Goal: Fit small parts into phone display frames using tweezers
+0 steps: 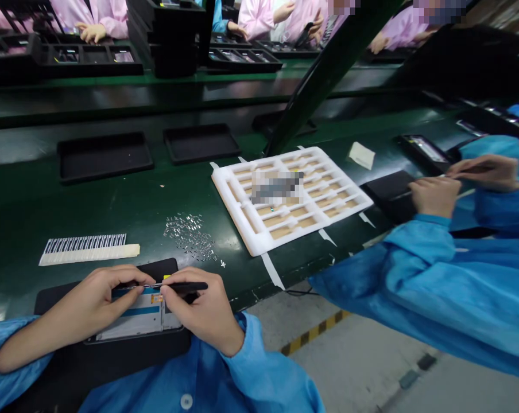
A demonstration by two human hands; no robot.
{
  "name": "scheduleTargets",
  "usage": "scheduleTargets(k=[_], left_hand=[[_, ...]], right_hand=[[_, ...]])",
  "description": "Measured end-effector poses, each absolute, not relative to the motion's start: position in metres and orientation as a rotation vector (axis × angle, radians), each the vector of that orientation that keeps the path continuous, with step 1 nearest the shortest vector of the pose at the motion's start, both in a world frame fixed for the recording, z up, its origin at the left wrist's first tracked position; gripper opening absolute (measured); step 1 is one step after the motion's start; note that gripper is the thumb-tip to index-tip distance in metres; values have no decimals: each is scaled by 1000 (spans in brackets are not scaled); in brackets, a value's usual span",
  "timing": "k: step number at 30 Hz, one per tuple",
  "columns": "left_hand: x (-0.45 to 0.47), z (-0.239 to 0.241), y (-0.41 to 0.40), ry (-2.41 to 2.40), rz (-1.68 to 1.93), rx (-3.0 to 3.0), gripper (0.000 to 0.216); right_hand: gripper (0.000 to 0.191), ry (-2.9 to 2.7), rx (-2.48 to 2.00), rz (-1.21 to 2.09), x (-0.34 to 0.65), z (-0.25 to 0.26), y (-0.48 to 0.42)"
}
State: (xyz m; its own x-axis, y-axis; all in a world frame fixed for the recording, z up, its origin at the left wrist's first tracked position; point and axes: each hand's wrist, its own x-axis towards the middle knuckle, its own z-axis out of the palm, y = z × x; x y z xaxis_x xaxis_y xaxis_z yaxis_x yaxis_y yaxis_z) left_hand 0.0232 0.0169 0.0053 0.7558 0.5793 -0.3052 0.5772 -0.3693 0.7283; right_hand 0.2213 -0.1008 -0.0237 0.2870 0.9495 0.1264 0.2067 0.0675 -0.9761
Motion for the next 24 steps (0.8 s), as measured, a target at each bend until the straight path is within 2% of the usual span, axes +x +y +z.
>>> scheduleTargets(k=[15, 24], left_hand=[[29, -1, 9, 998, 89, 2065, 22], [30, -2, 5, 997, 113, 2094, 23]], right_hand=[[6, -1145, -1414, 723, 217, -24, -102], [14, -1263, -1295, 579, 215, -27, -106]])
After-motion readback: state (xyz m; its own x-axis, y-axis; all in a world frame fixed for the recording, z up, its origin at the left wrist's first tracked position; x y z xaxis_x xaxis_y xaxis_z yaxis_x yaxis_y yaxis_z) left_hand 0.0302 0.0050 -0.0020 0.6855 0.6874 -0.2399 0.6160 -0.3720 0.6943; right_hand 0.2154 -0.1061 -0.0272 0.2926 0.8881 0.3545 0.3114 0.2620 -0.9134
